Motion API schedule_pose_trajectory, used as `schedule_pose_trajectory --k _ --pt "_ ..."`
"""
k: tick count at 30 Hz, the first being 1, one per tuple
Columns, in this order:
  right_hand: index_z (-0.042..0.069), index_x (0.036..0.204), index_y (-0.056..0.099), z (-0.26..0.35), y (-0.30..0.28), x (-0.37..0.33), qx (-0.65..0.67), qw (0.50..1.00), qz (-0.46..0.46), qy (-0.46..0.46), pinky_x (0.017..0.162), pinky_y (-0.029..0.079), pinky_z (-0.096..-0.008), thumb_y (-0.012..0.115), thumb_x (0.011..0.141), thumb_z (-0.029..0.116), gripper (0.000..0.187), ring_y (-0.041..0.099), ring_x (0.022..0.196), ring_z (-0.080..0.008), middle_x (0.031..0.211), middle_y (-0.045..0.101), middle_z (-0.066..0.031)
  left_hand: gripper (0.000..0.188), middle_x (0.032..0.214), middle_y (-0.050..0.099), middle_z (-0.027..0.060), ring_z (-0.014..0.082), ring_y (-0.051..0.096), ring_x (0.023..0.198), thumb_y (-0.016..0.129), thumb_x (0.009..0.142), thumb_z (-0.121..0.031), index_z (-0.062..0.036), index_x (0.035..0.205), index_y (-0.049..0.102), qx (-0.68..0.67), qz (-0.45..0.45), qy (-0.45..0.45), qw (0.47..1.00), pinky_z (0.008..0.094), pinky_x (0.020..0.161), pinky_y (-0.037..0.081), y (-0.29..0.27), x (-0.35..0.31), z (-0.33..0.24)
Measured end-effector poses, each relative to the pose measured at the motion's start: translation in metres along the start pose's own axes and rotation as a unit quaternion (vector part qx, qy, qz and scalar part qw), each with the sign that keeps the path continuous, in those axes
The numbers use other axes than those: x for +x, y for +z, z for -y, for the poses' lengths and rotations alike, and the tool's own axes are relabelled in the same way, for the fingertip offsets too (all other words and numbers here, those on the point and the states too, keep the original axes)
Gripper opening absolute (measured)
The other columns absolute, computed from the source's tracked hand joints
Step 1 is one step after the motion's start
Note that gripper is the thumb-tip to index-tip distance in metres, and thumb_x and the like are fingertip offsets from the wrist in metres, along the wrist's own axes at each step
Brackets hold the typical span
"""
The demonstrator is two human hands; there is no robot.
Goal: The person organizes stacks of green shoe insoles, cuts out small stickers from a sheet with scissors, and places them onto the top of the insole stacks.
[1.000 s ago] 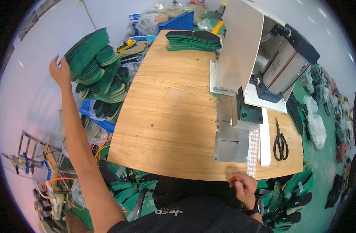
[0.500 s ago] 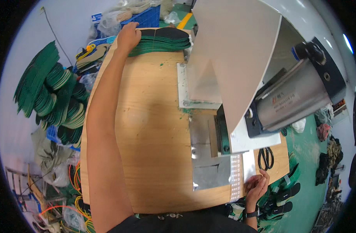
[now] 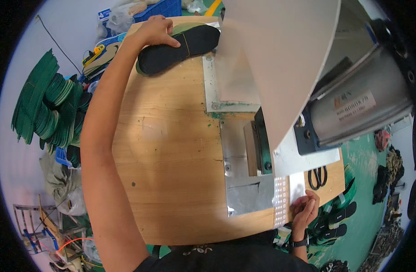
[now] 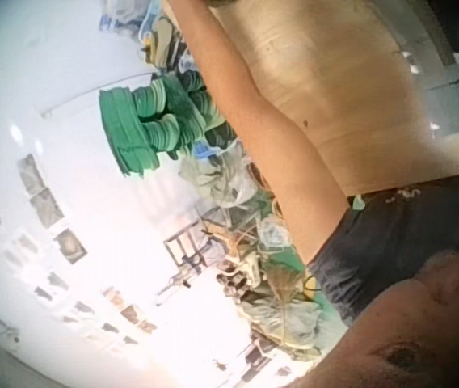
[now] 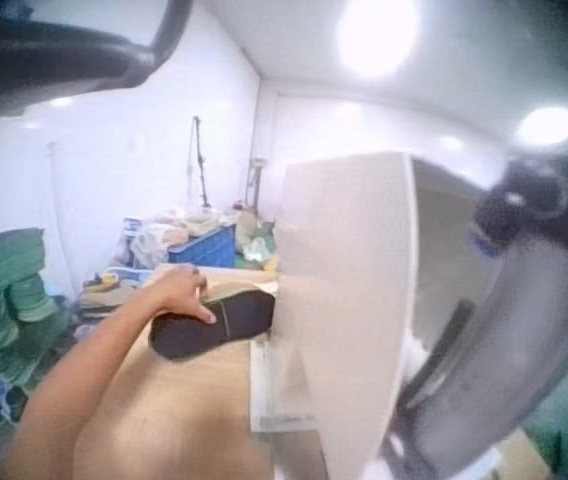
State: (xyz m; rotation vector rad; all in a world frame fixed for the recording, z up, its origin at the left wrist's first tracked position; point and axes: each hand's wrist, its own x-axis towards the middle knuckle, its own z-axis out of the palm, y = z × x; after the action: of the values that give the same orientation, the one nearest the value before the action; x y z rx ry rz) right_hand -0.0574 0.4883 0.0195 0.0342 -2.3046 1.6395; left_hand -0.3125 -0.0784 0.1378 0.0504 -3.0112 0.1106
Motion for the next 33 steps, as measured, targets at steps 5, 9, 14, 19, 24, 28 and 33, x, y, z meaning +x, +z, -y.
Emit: schedule_pose_trajectory --k 5,9,14,19,24,28,33 --pt "0.001 0.108 0.053 -0.012 -0.006 0.004 0.013 0.997 0.007 -0.082 0.042 0.027 -0.0181 0.037 0.101 0.027 0.032 0.04 0.048 -0.0049 0.062 0.05 -0.0004 0.109 0.13 0.049 0.0259 0.0396 0.048 0.12 0.081 0.055 -0.042 -0.0026 0.142 0.029 -0.22 0.025 -0.038 0.974 0.0411 0.099 0.039 0.044 0.004 0.006" --pt "-0.001 0.112 0.051 -0.022 -0.012 0.004 0.081 0.991 0.008 -0.105 0.043 0.028 -0.0189 0.038 0.101 0.026 0.032 0.038 0.048 -0.0057 0.064 0.048 -0.0014 0.115 0.133 0.046 0.0286 0.0387 0.047 0.121 0.079 0.056 -0.042 -0.0044 0.147 0.02 -0.242 -0.059 -0.09 0.964 0.0379 0.101 0.038 0.05 -0.045 -0.024" --pt "0.0 0.121 0.044 -0.002 -0.012 -0.001 0.13 0.985 -0.023 -0.108 0.048 0.03 -0.0191 0.043 0.098 0.024 0.033 0.038 0.055 -0.0066 0.067 0.048 -0.0024 0.108 0.128 0.051 0.0272 0.035 0.053 0.116 0.078 0.056 -0.045 -0.0012 0.143 0.03 -0.227 -0.197 -0.066 0.951 0.0358 0.097 0.042 0.001 -0.168 -0.036" --pt "0.0 0.115 0.048 0.047 -0.006 -0.032 0.202 0.961 0.148 -0.113 0.051 0.038 -0.0198 0.047 0.095 0.014 0.025 0.046 0.057 -0.0069 0.075 0.058 -0.0072 0.098 0.13 0.05 0.0218 0.0286 0.049 0.121 0.079 0.061 -0.038 -0.0053 0.142 0.034 -0.269 -0.14 -0.123 0.945 0.0369 0.102 0.037 -0.041 -0.314 -0.095" --pt "-0.003 0.11 0.052 0.098 0.033 -0.045 0.075 0.902 0.38 -0.191 0.058 0.047 -0.027 0.061 0.085 0.006 0.028 0.06 0.069 -0.0179 0.081 0.059 -0.0102 0.098 0.12 0.052 0.0295 0.0395 0.052 0.112 0.077 0.058 -0.042 -0.0068 0.14 0.038 -0.14 -0.066 -0.247 0.956 0.04 0.095 0.042 -0.018 -0.348 -0.055" --pt "-0.002 0.115 0.048 0.117 0.057 -0.056 0.07 0.854 0.427 -0.289 0.075 0.048 -0.0386 0.065 0.08 0.009 0.04 0.057 0.091 -0.0345 0.103 0.055 -0.0205 0.097 0.12 0.053 0.0275 0.0384 0.053 0.111 0.078 0.061 -0.041 -0.0061 0.141 0.035 -0.122 -0.097 -0.288 0.945 0.0397 0.095 0.043 -0.055 -0.378 -0.058" --pt "-0.011 0.12 0.037 0.125 0.14 -0.072 0.17 0.864 0.356 -0.314 0.096 0.036 -0.0473 0.061 0.086 0.028 0.057 0.044 0.11 -0.044 0.115 0.044 -0.0304 0.095 0.124 0.052 0.0275 0.0311 0.055 0.112 0.074 0.075 -0.038 0.0033 0.144 0.022 -0.26 -0.147 -0.22 0.929 0.0372 0.095 0.042 -0.062 -0.413 -0.152"
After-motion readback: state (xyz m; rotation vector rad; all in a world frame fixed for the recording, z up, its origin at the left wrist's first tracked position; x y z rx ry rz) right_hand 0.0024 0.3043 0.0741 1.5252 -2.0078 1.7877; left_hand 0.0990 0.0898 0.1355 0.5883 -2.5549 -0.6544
